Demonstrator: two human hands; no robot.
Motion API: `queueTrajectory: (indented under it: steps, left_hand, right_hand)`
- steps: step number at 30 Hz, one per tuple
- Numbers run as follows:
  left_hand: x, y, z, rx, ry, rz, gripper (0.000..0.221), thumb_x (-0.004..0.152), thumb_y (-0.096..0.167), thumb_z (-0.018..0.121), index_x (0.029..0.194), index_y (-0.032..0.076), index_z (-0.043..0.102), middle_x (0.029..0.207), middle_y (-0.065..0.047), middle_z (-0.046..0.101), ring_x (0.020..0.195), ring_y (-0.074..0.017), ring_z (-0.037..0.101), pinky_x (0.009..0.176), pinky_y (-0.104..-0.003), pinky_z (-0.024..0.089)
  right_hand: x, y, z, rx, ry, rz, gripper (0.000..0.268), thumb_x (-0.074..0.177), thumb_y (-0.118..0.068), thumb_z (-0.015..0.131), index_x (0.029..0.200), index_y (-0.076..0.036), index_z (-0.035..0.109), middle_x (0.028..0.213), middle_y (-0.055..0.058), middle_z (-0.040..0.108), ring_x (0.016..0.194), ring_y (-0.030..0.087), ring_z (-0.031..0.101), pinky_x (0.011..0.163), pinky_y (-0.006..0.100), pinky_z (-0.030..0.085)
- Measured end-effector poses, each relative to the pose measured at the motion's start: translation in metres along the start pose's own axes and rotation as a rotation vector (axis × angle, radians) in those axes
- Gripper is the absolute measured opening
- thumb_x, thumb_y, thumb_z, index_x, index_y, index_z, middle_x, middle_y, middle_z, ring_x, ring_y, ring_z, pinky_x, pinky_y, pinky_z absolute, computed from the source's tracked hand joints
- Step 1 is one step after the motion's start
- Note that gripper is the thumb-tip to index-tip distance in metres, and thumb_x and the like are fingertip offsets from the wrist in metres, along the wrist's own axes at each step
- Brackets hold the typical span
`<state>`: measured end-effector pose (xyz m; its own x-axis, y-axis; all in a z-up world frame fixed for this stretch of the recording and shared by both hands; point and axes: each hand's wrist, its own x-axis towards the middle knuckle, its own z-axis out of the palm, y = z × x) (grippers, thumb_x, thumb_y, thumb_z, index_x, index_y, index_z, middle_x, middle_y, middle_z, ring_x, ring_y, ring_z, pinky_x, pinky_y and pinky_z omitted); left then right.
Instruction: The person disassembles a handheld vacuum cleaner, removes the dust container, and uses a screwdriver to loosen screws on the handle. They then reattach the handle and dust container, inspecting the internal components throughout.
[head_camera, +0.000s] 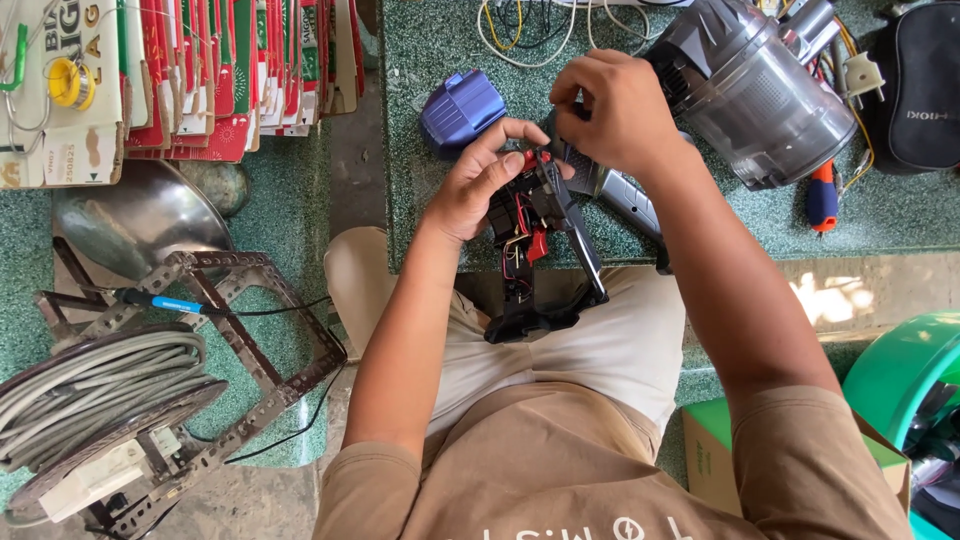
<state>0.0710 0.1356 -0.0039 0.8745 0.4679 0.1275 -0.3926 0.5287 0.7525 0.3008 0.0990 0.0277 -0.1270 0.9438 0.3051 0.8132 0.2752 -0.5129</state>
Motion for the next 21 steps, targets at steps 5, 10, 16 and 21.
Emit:
queueTrajectory:
  steps: [5,10,16,21]
  left_hand:
    - [0.003,-0.005,0.0,0.044,-0.006,0.119,0.034,0.107,0.036,0.061,0.128,0.01,0.054,0.119,-0.025,0.07,0.104,-0.0291,0.072,0.091,-0.045,0.062]
    - [0.007,-0.018,-0.003,0.304,0.142,0.344,0.032,0.109,0.026,0.056,0.135,0.008,0.059,0.11,-0.013,0.074,0.111,-0.0169,0.067,0.106,-0.037,0.05]
    - [0.009,-0.014,0.007,0.364,0.143,0.367,0.034,0.11,0.029,0.057,0.135,0.007,0.059,0.122,-0.017,0.072,0.121,-0.0215,0.065,0.11,-0.041,0.047]
    - [0.007,-0.016,0.005,0.386,0.111,0.368,0.032,0.111,0.029,0.054,0.135,0.008,0.057,0.125,-0.018,0.071,0.122,-0.0227,0.063,0.111,-0.043,0.046]
  right_hand:
    - [0.004,-0.022,-0.018,-0.12,-0.02,-0.15,0.014,0.092,-0.003,0.07,0.105,0.002,0.073,0.096,0.015,0.065,0.084,0.029,0.061,0.066,0.043,0.048]
    - [-0.045,-0.067,-0.033,0.407,0.099,-0.011,0.035,0.104,-0.032,0.066,0.113,0.001,0.074,0.093,0.019,0.068,0.072,0.031,0.066,0.066,0.04,0.054]
    - [-0.075,-0.1,-0.01,0.056,0.192,0.011,0.027,0.103,-0.01,0.069,0.126,0.004,0.072,0.108,0.022,0.074,0.088,0.043,0.073,0.068,0.044,0.06]
    - [-0.086,-0.088,0.006,-0.104,0.283,-0.012,0.023,0.103,-0.015,0.073,0.12,0.001,0.075,0.097,0.02,0.075,0.081,0.04,0.075,0.063,0.043,0.06]
